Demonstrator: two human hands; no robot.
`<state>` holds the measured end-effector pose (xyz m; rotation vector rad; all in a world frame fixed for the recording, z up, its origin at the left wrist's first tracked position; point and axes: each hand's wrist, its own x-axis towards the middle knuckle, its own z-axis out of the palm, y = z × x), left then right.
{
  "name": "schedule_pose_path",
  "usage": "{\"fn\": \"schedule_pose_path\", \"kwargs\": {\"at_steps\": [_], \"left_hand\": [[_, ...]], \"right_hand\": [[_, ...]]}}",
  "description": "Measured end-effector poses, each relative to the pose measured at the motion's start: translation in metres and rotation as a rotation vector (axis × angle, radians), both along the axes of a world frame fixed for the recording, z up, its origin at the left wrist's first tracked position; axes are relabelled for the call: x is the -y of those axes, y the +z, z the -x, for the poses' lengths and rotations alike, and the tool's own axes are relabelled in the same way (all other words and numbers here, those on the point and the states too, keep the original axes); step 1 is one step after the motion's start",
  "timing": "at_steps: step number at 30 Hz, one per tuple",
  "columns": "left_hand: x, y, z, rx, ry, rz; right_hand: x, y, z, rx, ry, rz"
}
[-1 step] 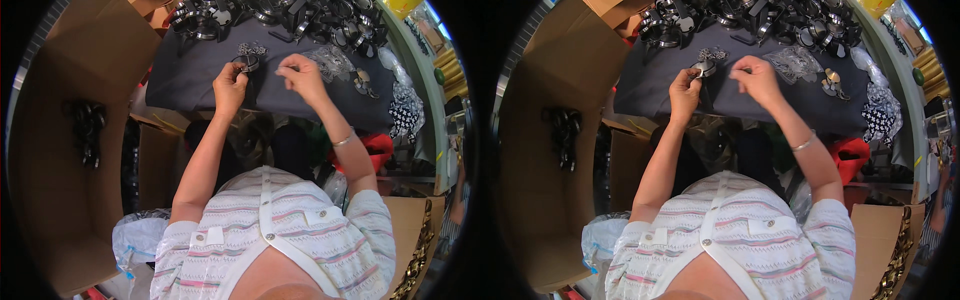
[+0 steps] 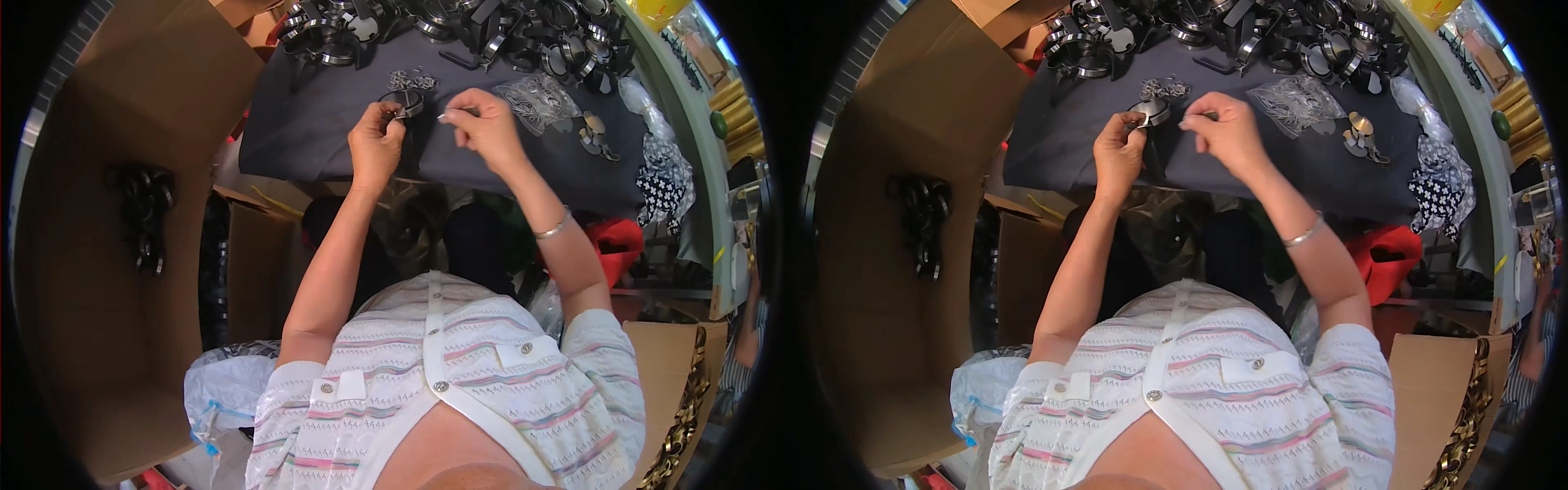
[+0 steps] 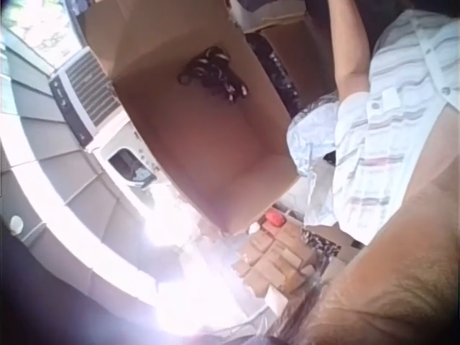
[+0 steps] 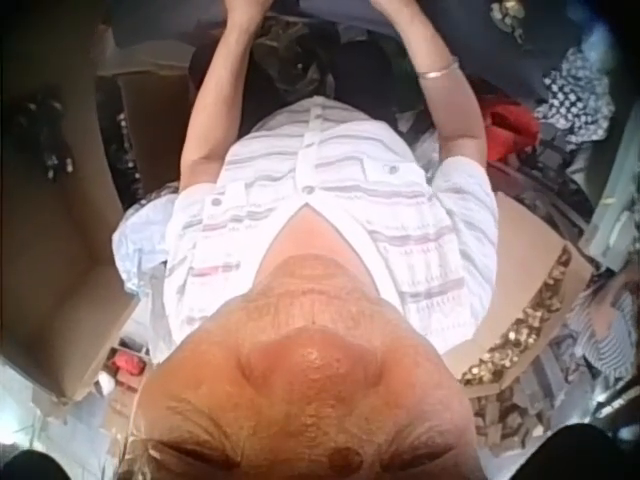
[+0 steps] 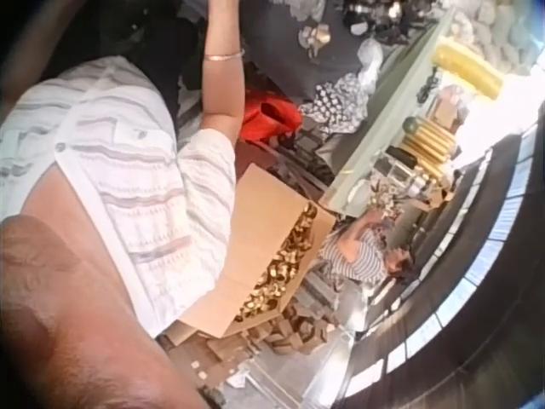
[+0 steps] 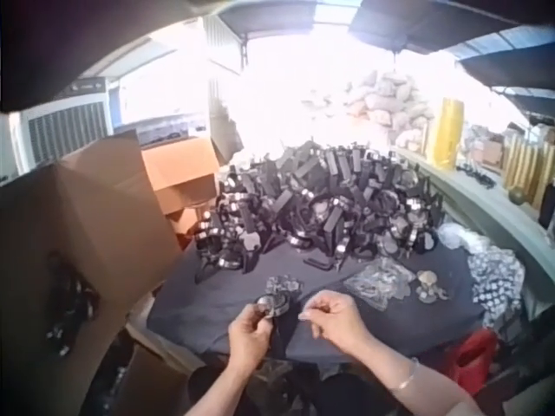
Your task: The person assembles small plastic components by attaching metal clips to them by hand, then sorts the assembled parts into a cardboard box.
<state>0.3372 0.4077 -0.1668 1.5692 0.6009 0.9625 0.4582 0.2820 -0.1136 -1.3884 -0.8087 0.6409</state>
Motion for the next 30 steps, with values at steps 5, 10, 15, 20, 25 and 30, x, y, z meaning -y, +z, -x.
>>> {"fn": "schedule_pose_path", "kwargs": {"at_steps": [5, 10, 15, 20, 25, 30], "left_hand": [[0.002, 0.005, 0.001, -0.014, -0.039, 0.017], [0.003, 0.011, 0.006, -0.009, -0.095, 0.073], [0.003, 0.014, 0.006, 0.031, -0.082, 0.125], [0.002, 0.014, 0.007, 0.002, -0.098, 0.123], [0.004, 0.016, 0.004, -0.007, -0.053, 0.090], [0.001, 0.013, 0.007, 0.001, -0.092, 0.119]], "right_hand": [[-0.034, -0.028, 0.020, -0.193, -0.039, -0.156], [-0.039, -0.030, 0.024, -0.214, -0.070, -0.139], [-0.038, -0.037, 0.025, -0.168, -0.080, -0.098], [-0.040, -0.039, 0.018, 0.130, -0.115, -0.027], [-0.046, -0.031, 0.020, 0.222, -0.128, 0.006], [-0.040, -0.011, 0.022, -0.272, -0.021, 0.131]]}}
